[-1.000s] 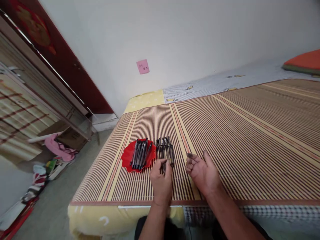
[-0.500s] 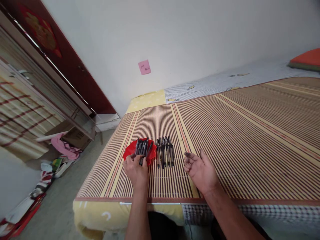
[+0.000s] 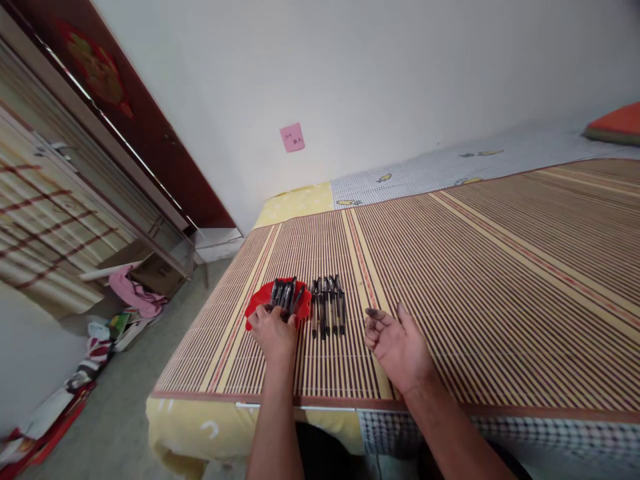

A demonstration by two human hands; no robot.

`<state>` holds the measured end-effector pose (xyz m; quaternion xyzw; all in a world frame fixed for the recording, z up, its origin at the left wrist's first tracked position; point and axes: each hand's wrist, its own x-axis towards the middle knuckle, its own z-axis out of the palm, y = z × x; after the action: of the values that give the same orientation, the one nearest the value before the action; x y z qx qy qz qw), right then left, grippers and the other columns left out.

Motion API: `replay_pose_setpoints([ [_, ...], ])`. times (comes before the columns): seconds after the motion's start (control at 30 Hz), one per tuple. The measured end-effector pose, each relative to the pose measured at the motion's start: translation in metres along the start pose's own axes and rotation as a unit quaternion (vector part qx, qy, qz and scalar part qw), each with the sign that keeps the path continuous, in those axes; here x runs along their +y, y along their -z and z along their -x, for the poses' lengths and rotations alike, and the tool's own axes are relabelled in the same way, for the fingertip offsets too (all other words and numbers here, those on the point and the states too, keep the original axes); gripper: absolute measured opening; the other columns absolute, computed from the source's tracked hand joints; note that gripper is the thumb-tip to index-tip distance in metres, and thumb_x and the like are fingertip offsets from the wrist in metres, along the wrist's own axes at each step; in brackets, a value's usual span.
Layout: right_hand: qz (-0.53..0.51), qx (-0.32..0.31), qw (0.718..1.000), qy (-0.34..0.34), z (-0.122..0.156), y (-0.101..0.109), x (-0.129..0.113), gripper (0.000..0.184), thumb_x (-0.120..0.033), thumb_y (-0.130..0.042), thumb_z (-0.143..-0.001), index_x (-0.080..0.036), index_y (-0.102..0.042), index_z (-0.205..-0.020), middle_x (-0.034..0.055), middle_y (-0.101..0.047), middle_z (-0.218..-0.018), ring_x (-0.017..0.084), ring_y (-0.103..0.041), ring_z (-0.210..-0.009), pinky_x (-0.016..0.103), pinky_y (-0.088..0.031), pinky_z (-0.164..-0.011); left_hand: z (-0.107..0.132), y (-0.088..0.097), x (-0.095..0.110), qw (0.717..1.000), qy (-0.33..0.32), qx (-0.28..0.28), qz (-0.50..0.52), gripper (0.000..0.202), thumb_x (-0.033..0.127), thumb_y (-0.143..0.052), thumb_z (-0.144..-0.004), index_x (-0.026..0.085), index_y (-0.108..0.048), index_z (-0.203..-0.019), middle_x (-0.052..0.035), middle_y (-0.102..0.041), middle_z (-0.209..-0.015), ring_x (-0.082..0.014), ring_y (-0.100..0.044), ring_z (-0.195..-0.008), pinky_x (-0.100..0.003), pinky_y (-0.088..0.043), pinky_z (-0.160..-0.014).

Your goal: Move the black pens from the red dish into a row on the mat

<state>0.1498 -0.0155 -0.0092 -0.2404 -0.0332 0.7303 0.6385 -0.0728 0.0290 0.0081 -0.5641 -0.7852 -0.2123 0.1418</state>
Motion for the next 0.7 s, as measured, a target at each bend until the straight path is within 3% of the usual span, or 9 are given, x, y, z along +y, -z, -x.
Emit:
replay_pose_setpoints([
  [0.13, 0.002, -0.003, 1.000, 0.000, 0.001, -0.001, 0.000, 0.047, -0.055, -0.057, -0.087, -0.011, -0.071, -0.079, 0.0077, -0.063, -0.071, 0.014, -0.051, -0.059, 0.024, -0.044, -0.051, -0.002, 0.002, 0.000, 1.000, -0.005, 0.025, 0.008, 0.018, 0.032, -0.068, -0.081, 0.017, -0.076, -0.085, -0.0135, -0.060, -0.110, -0.0354, -0.049, -0.111, -0.047, -0.047, -0.088],
  [0.2, 0.004, -0.008, 1.000, 0.002, 0.000, 0.000, 0.000, 0.046, -0.056, -0.059, -0.086, -0.012, -0.071, -0.079, 0.0071, -0.064, -0.071, 0.014, -0.051, -0.059, 0.024, -0.044, -0.051, 0.001, 0.009, 0.003, 0.996, -0.009, 0.072, 0.045, 0.019, 0.033, -0.065, -0.083, 0.016, -0.074, -0.084, -0.0136, -0.060, -0.111, -0.0337, -0.049, -0.113, -0.048, -0.044, -0.095],
  [0.27, 0.014, -0.013, 1.000, 0.004, -0.003, 0.001, 0.000, 0.044, -0.057, -0.063, -0.084, -0.014, -0.071, -0.080, 0.0058, -0.064, -0.070, 0.013, -0.051, -0.057, 0.024, -0.043, -0.050, 0.010, 0.016, 0.012, 0.982, -0.016, 0.112, 0.149, 0.020, 0.034, -0.064, -0.084, 0.016, -0.072, -0.083, -0.0129, -0.062, -0.106, -0.0307, -0.053, -0.108, -0.047, -0.044, -0.096],
  [0.3, 0.025, -0.014, 1.000, 0.006, -0.005, 0.002, 0.001, 0.043, -0.057, -0.065, -0.082, -0.015, -0.071, -0.079, 0.0051, -0.064, -0.069, 0.012, -0.050, -0.056, 0.024, -0.043, -0.049, 0.017, 0.018, 0.020, 0.968, -0.015, 0.105, 0.227, 0.020, 0.035, -0.064, -0.084, 0.016, -0.070, -0.083, -0.0115, -0.064, -0.101, -0.0285, -0.056, -0.102, -0.045, -0.046, -0.093],
  [0.33, 0.038, -0.013, 0.999, 0.010, -0.007, 0.003, 0.002, 0.042, -0.057, -0.068, -0.080, -0.015, -0.070, -0.078, 0.0044, -0.064, -0.067, 0.012, -0.050, -0.055, 0.024, -0.042, -0.049, 0.026, 0.020, 0.029, 0.947, -0.012, 0.068, 0.314, 0.020, 0.036, -0.064, -0.084, 0.016, -0.069, -0.083, -0.0089, -0.065, -0.092, -0.0255, -0.059, -0.093, -0.042, -0.049, -0.087],
  [0.4, 0.071, -0.009, 0.997, 0.020, -0.011, 0.005, 0.004, 0.041, -0.056, -0.073, -0.076, -0.015, -0.070, -0.079, 0.0043, -0.065, -0.068, 0.012, -0.053, -0.057, 0.024, -0.042, -0.050, 0.046, 0.021, 0.048, 0.879, 0.017, -0.085, 0.469, 0.022, 0.038, -0.063, -0.084, 0.017, -0.067, -0.084, -0.0041, -0.066, -0.079, -0.0197, -0.061, -0.075, -0.034, -0.050, -0.073],
  [0.5, 0.141, -0.005, 0.987, 0.082, -0.015, 0.008, 0.007, 0.043, -0.057, -0.076, -0.073, -0.016, -0.071, -0.084, 0.0052, -0.068, -0.074, 0.015, -0.059, -0.063, 0.026, -0.046, -0.056, 0.074, 0.019, 0.072, 0.791, 0.047, -0.244, 0.559, 0.023, 0.039, -0.064, -0.081, 0.016, -0.065, -0.081, -0.0018, -0.066, -0.073, -0.0167, -0.060, -0.071, -0.028, -0.047, -0.068],
  [0.6, 0.240, 0.021, 0.956, 0.164, -0.016, 0.008, 0.007, 0.040, -0.057, -0.076, -0.074, -0.018, -0.070, -0.082, 0.0002, -0.063, -0.068, 0.013, -0.054, -0.059, 0.026, -0.042, -0.054, 0.088, 0.016, 0.081, 0.788, 0.050, -0.271, 0.550, 0.024, 0.040, -0.066, -0.078, 0.017, -0.062, -0.077, 0.0015, -0.060, -0.066, -0.0148, -0.054, -0.064, -0.026, -0.043, -0.061],
  [0.7, 0.292, 0.060, 0.933, 0.203, -0.015, 0.006, 0.004, 0.037, -0.053, -0.080, -0.068, -0.019, -0.069, -0.077, -0.0039, -0.056, -0.060, 0.011, -0.047, -0.053, 0.025, -0.034, -0.049, 0.091, 0.015, 0.080, 0.840, 0.005, -0.245, 0.484, 0.018, 0.036, -0.063, -0.078, 0.020, -0.056, -0.073, 0.0030, -0.055, -0.063, -0.0147, -0.051, -0.059, -0.026, -0.040, -0.059],
])
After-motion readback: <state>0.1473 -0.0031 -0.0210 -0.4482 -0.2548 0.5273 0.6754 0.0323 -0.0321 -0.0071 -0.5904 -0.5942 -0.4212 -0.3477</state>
